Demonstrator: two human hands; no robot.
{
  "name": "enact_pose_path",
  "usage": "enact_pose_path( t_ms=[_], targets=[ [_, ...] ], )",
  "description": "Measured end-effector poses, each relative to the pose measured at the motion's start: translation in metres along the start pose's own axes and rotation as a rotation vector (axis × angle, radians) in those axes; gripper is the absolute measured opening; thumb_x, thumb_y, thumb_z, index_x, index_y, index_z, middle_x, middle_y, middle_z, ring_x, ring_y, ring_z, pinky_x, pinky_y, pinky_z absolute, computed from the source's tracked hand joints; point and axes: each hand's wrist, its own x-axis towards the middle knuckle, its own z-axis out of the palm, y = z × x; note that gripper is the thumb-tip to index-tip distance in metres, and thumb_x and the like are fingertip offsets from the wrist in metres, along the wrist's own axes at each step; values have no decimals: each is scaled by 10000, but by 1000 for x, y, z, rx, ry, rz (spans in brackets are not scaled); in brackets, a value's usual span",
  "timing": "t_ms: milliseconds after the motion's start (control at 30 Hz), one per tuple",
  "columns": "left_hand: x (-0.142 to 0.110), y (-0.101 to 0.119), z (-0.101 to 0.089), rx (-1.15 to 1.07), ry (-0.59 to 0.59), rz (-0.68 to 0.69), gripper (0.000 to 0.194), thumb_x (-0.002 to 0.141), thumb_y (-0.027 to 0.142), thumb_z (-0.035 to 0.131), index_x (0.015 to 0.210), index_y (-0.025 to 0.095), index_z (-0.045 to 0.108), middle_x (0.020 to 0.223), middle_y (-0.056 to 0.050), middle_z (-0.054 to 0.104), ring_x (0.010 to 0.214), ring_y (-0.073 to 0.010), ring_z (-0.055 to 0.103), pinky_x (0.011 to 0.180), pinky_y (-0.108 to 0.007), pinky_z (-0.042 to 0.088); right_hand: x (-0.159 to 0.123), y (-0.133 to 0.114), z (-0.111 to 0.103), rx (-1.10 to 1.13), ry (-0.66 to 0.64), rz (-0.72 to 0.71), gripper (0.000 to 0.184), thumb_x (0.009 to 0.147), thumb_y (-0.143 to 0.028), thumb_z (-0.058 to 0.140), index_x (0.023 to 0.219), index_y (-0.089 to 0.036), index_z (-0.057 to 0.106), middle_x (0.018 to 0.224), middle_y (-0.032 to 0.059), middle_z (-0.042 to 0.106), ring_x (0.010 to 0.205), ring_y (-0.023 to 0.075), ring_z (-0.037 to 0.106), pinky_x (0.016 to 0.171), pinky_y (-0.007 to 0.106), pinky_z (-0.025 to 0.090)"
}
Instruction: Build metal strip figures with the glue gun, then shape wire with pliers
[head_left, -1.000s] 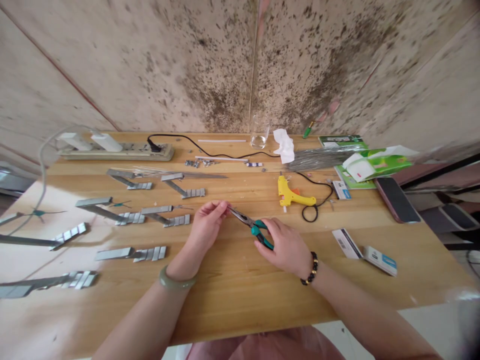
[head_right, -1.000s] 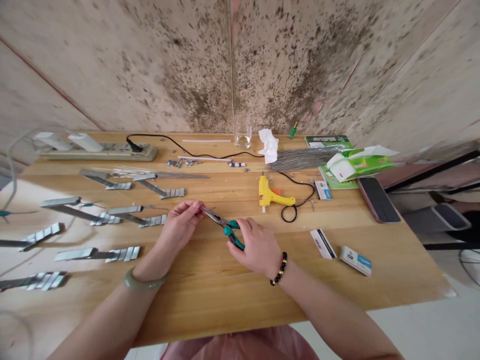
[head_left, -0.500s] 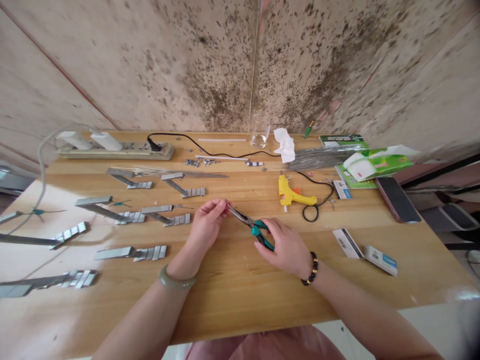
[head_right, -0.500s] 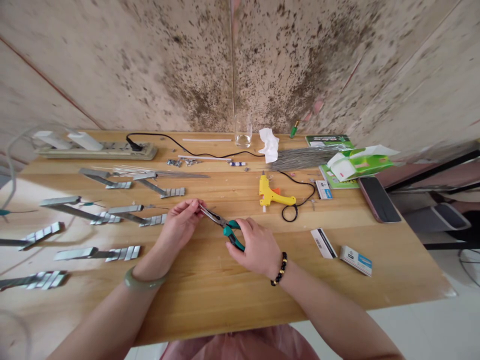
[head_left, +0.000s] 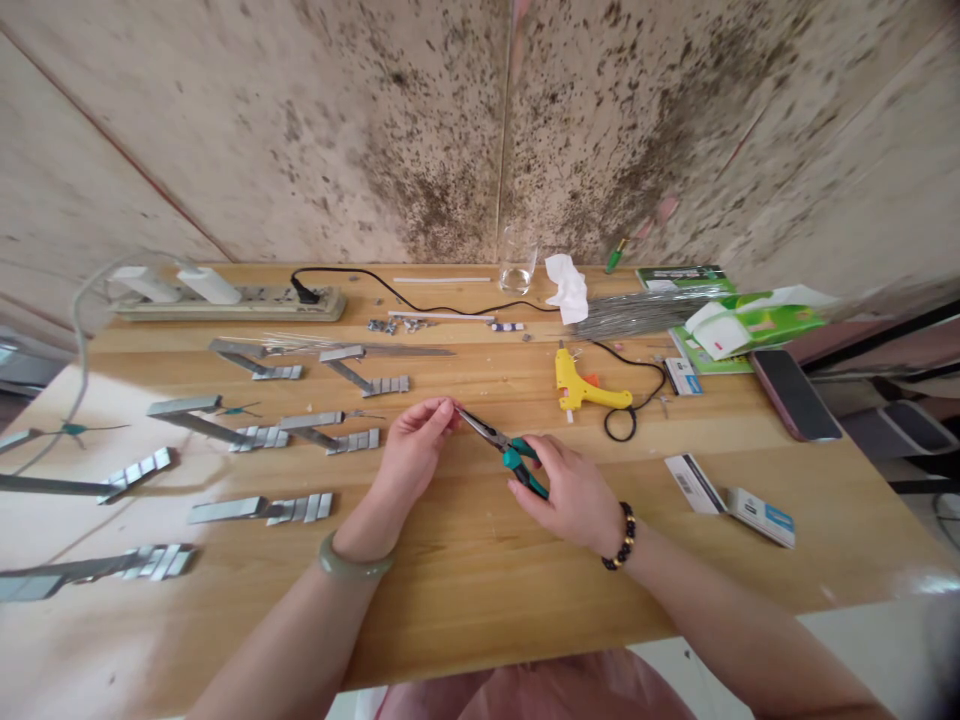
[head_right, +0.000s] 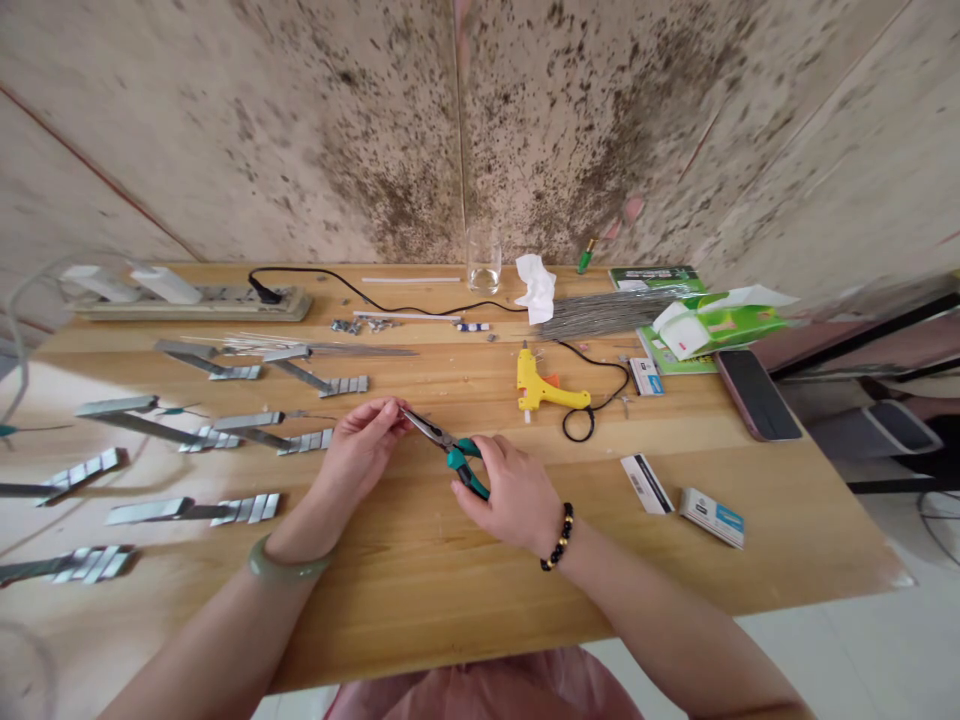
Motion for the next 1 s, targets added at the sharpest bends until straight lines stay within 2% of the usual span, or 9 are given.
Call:
enact_pose_path(
  t_ms=[200,700,1000],
  targets=[
    [1,0,1,22,16,29,231,554,330,845,685,180,728,683,1,692,627,-90,592,633,-213,478,0,1,1,-14,2,4,425,865,-354,530,1221,-136,450,1067,127,604,934,252,610,837,392,496],
    [2,-2,-2,24,33,-3,237,533,319,855,682,176,737,645,6,686,591,-77,579,619,-201,474,0,0,0,-45,-36,-14,409,897,-357,503,1233,-130,453,1052,127,619,956,268,614,819,389,497],
    [2,-3,-3,12,7,-19,218,554,313,848,683,178,736,660,0,687,604,-83,592,627,-206,493,0,-1,-7,-42,-80,-2,382,903,-357,498,1211,-131,474,1040,133,632,939,266,621,800,385,494]
  ],
)
